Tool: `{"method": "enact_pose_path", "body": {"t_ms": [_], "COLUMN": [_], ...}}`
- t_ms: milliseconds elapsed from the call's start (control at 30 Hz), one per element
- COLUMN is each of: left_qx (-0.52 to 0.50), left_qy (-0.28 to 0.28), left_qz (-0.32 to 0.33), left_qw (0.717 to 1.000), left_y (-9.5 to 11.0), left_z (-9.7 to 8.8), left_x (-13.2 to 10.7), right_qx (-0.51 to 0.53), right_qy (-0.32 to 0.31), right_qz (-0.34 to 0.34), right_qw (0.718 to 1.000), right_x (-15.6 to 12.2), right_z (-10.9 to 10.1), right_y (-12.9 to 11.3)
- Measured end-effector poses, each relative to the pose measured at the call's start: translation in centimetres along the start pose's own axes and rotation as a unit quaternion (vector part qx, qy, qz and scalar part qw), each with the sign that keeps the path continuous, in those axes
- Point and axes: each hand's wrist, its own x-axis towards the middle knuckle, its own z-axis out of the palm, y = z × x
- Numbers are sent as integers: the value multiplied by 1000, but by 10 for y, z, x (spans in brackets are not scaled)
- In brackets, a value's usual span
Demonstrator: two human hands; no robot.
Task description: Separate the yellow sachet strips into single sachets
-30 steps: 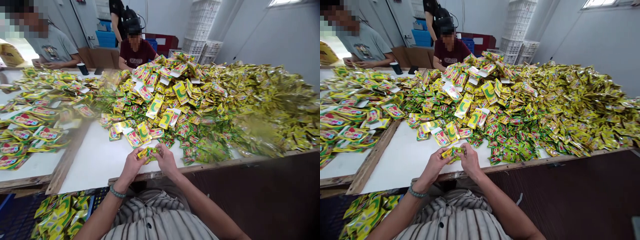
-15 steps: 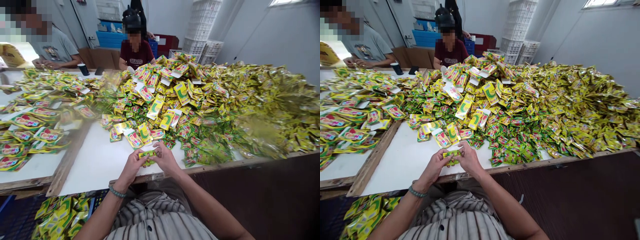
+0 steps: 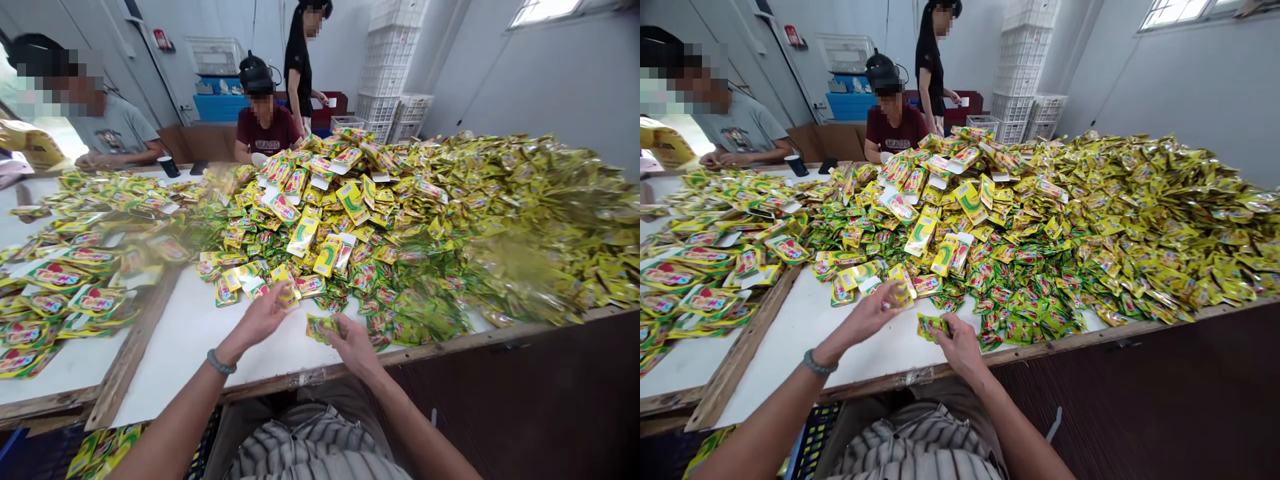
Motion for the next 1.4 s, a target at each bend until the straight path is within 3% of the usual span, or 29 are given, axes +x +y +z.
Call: {"method": "enact_pose_path", "body": {"t_ms": [67, 133, 233, 300, 400, 567, 667, 800, 933, 1067, 1200, 1300, 1400], "left_qx": [195, 338, 427, 431, 419, 361, 320, 345, 347, 262, 24, -162, -226], "left_qy": [51, 44, 24, 46, 77, 0, -28, -27, -6, 42, 70, 61, 22], "left_qz": [69, 98, 105, 125, 147, 99, 53, 8, -35, -65, -106, -102, -111], "left_qw": [977, 935, 898, 892, 893, 927, 945, 938, 937, 962, 992, 980, 967], "left_y": [2, 2, 0, -3, -10, -26, -26, -18, -15, -17, -20, -20, -19], "left_z": [-16, -25, -26, -21, -11, 4, 5, 7, 23, 41, 46, 45, 43], "left_x": [21, 41, 55, 50, 23, -26, -28, -18, -23, -34, -41, -46, -51], "right_qx": [-43, -64, -74, -63, -33, -68, -57, -18, 6, 83, 148, 101, -3], "right_qy": [45, 65, 71, 73, 84, 93, 89, 82, 67, 38, 32, -15, -102], "right_qz": [-31, -49, -63, -66, -56, -9, -10, -28, -24, -12, -14, -21, -36], "right_qw": [998, 995, 993, 993, 994, 993, 994, 996, 997, 996, 988, 995, 994], "right_x": [-1, -2, -3, -4, -4, -1, 0, 1, 2, 8, 16, 22, 27], "right_z": [-5, -7, -7, -9, -11, -11, -9, -9, -11, -8, -3, -4, -10], "right_y": [7, 12, 17, 19, 18, 15, 16, 22, 27, 22, 10, 5, -2]}}
